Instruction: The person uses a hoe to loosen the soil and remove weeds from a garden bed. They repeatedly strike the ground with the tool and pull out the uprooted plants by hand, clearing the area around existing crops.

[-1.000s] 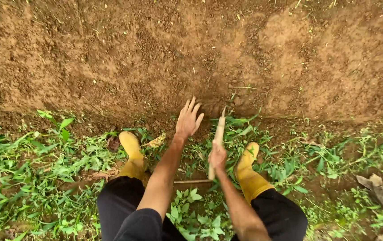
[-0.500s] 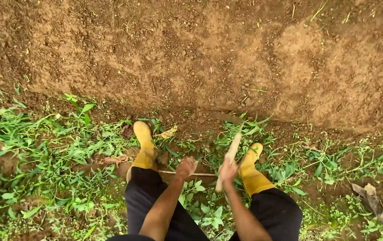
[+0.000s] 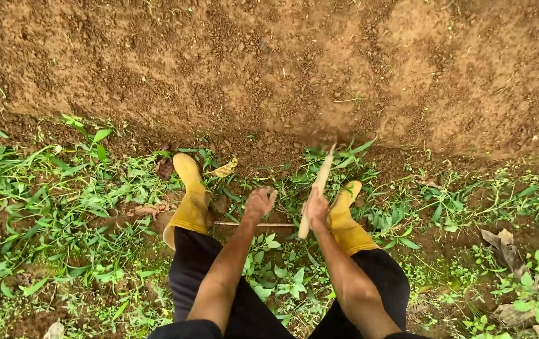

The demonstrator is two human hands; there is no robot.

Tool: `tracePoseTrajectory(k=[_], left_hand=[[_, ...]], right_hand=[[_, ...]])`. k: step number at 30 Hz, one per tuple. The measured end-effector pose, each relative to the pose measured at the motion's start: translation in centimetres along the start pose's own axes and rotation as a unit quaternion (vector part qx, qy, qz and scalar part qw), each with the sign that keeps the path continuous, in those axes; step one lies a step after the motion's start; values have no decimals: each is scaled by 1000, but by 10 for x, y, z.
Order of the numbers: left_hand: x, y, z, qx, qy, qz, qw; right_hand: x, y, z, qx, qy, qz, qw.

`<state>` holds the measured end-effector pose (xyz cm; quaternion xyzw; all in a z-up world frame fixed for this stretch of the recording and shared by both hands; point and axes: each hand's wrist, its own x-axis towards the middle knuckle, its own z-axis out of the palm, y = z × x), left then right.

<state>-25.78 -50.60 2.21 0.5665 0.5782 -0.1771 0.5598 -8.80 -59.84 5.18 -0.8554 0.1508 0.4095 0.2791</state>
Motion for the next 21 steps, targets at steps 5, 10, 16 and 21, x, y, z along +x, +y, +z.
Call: tracePoseTrajectory(k=[5,10,16,21], left_hand=[[2,14,25,71,-100,-77,989],[6,39,-7,-2,-38,-3,999],[-4,49,-63,-101,48,62,992],[-13,32,-83,-140,55,11,988]], right_hand=[[-19,-9,7,9,-48,-17,999],[17,-156,56,97,-63,-152,982],[23,-265,121,80,-100,-205,970],[0,-200,141,-8,-113,-194,974]])
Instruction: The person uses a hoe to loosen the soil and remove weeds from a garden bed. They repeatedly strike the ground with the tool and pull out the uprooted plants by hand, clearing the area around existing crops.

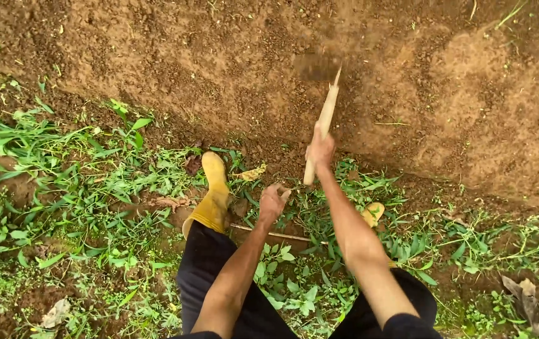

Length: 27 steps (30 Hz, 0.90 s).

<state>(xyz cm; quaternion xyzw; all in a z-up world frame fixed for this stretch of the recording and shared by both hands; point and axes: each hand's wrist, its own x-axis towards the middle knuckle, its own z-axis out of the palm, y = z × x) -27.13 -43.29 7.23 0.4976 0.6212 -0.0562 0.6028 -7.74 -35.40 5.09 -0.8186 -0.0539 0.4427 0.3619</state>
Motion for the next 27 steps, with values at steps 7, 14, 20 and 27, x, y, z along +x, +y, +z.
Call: tracePoseTrajectory(k=[7,14,20,27], left_hand=[[13,-64,7,-36,43,-30,998],[25,-120,-2,-45,179,163,969],[-7,-76,-61,-170,158,-37,972],[-51,-2,-198,-191,91,-8,977]], right_hand=[[-180,49,-28,-125,-55,136,981],[-219,311,-77,-267,-131,-109,948],[-187,96,-3,-271,-17,145,951],[-181,-68,81,41,82,117,989]])
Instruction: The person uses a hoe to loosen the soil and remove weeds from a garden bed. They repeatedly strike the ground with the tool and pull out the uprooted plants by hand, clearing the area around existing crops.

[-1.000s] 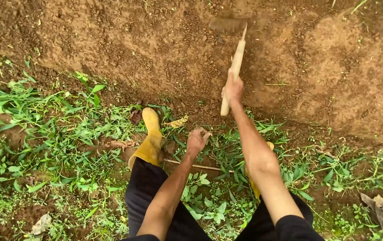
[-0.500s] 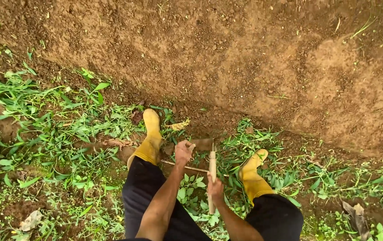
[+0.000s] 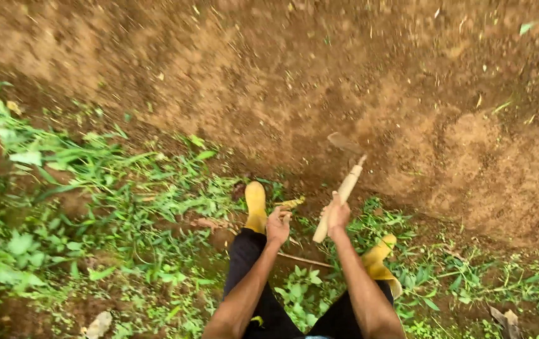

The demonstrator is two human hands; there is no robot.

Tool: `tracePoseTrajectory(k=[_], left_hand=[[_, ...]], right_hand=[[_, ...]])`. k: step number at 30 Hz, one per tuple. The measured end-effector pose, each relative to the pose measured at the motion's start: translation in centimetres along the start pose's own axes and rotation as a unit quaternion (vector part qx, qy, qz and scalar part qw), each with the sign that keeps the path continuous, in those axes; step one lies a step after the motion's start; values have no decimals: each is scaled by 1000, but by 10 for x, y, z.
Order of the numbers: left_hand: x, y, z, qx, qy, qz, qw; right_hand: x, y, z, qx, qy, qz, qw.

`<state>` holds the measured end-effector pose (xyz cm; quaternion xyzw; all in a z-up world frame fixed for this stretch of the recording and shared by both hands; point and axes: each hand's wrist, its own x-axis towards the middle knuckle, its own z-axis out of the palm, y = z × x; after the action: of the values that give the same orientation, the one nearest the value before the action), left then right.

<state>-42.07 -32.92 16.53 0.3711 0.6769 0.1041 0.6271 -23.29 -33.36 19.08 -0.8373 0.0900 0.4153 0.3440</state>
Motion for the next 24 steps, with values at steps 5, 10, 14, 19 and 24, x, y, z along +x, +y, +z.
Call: tracePoseTrajectory(k=[5,10,14,19,24], left_hand=[[14,77,-102,151,-88,-21,984],[47,108,-176,223,-65,-2,973],[63,107,-216,174,-56,32,983],[87,122,-232,386,-24,-38,921],[122,165,-187,432,-39,-62,899]], right_hand=[[-58,-104,14,54,-52,-20,997],[-115,-214,6,90,-101,-50,989],[-143,-285,-5,136,-138,-64,979],[-168,-345,1,32,-79,-170,982],[-150,-380,46,-12,-75,-181,980]])
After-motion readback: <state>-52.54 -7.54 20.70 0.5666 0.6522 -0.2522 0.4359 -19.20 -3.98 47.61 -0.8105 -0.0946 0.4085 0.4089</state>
